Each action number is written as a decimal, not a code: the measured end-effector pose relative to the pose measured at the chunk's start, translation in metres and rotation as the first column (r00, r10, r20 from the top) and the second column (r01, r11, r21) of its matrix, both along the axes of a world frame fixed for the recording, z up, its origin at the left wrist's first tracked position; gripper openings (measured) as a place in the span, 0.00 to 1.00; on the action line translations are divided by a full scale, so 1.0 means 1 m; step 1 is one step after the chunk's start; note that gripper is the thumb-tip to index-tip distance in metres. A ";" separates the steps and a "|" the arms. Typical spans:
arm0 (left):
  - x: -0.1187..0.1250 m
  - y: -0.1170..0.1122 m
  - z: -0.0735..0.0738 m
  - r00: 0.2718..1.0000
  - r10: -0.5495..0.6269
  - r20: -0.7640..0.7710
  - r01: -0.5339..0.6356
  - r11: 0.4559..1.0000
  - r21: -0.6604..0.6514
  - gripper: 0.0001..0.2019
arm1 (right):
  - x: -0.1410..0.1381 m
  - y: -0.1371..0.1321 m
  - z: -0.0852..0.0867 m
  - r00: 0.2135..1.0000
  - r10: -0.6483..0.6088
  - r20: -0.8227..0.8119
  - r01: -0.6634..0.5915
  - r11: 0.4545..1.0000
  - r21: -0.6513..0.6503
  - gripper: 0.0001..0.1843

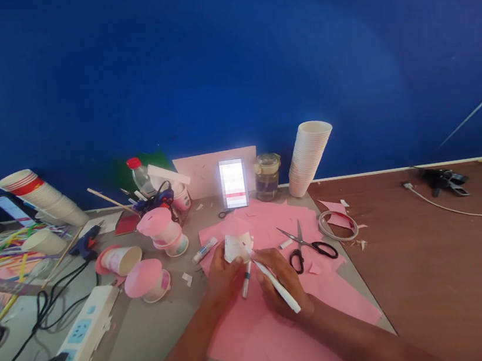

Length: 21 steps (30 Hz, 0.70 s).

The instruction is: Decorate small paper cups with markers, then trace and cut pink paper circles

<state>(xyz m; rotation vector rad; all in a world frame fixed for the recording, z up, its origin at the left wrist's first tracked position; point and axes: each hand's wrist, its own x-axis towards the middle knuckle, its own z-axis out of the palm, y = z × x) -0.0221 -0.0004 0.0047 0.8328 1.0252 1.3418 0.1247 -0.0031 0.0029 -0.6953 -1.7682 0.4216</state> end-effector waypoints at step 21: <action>0.002 0.000 0.006 0.998 0.018 -0.060 -0.018 1.000 0.004 0.20 | 0.000 0.001 0.000 1.000 0.001 0.026 -0.001 1.000 0.005 0.17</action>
